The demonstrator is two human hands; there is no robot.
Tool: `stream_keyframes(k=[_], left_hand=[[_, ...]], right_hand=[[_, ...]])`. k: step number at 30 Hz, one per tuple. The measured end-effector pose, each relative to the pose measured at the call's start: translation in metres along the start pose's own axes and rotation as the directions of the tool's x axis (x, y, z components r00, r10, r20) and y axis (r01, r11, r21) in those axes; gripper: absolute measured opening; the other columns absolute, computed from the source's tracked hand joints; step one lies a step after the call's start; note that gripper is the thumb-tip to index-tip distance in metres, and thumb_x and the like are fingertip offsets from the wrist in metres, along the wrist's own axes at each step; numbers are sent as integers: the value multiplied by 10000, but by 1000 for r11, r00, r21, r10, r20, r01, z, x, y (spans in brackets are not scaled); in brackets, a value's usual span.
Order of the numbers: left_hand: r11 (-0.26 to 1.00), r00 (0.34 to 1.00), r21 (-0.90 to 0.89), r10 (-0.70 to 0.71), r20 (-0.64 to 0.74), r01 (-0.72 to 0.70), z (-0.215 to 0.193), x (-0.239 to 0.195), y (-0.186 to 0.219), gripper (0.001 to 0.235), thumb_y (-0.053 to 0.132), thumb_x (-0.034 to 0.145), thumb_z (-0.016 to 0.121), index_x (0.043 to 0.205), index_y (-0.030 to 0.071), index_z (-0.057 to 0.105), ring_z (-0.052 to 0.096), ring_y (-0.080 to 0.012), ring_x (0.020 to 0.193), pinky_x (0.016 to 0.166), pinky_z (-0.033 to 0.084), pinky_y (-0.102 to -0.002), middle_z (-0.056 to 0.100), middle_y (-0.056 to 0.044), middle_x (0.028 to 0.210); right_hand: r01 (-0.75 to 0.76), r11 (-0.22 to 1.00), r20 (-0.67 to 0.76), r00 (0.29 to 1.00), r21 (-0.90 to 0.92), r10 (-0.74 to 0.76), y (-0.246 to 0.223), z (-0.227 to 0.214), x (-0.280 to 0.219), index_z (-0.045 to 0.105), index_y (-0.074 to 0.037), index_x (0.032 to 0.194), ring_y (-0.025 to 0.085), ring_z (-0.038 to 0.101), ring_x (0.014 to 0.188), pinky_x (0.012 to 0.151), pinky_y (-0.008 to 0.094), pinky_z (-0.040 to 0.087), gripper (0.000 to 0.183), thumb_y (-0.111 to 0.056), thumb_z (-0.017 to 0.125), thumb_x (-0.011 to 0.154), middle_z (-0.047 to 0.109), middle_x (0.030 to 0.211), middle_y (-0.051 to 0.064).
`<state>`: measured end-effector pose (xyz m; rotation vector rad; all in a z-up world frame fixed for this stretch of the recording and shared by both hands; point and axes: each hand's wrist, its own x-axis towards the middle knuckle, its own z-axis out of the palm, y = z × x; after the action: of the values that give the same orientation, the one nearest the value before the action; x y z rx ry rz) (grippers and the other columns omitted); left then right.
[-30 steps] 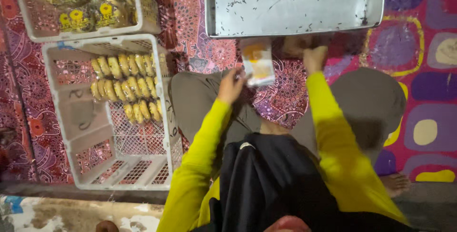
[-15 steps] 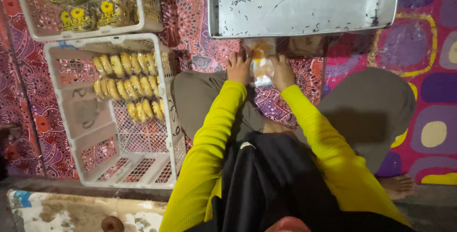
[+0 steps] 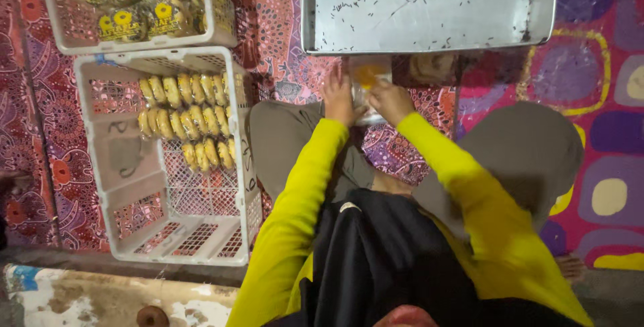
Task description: The person sits on a patterned floor mat and packages donuts one by one. They pick a donut from a metal tray, place it into a small clear plastic bag, and then place the sealed bag into a white plastic crate. The process is repeated for multiple donuts.
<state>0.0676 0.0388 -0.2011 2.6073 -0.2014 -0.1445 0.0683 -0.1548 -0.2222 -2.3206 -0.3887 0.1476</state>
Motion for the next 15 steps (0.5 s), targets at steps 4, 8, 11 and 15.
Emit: stream_keyframes(k=[4, 8, 11, 15], left_hand=[[715, 988, -691, -1, -152, -106, -24, -57, 40, 1419, 476, 676, 907, 1601, -19, -48, 41, -398, 1542, 1219, 168, -496, -22, -243, 1665], [431, 998, -902, -60, -17, 11, -23, -74, 64, 776, 424, 1045, 599, 1624, 11, 287, 371, -258, 1533, 1266, 292, -378, 386, -176, 1651], [0, 957, -975, -191, 217, 221, -20, -61, 58, 543, 384, 1118, 519, 1477, -23, 527, 539, -220, 1283, 1078, 406, -339, 591, -143, 1407], [-113, 889, -904, -169, 426, 412, -26, -58, 32, 399, 304, 1101, 517, 1299, -17, 645, 632, -157, 1035, 875, 509, -293, 690, -67, 1169]], right_hand=[[-178, 805, -128, 945, 566, 300, -28, -8, -20, 689, -61, 994, 166, 695, 883, 731, 301, 598, 125, -106, 754, 897, 639, 1168, 54], [-129, 773, -200, 928, 621, 315, -89, -45, -37, 627, -25, 1004, 159, 630, 858, 751, 315, 552, 237, -118, 828, 921, 671, 957, 56], [394, 860, -287, 825, -323, -486, -132, -103, -36, 708, -93, 1036, 231, 685, 1050, 902, 425, 510, 184, -146, 783, 877, 724, 1097, 52], [611, 758, 33, 783, -230, -621, -176, -154, -31, 705, -19, 992, 298, 613, 1129, 991, 452, 460, 266, -218, 775, 830, 680, 1101, 135]])
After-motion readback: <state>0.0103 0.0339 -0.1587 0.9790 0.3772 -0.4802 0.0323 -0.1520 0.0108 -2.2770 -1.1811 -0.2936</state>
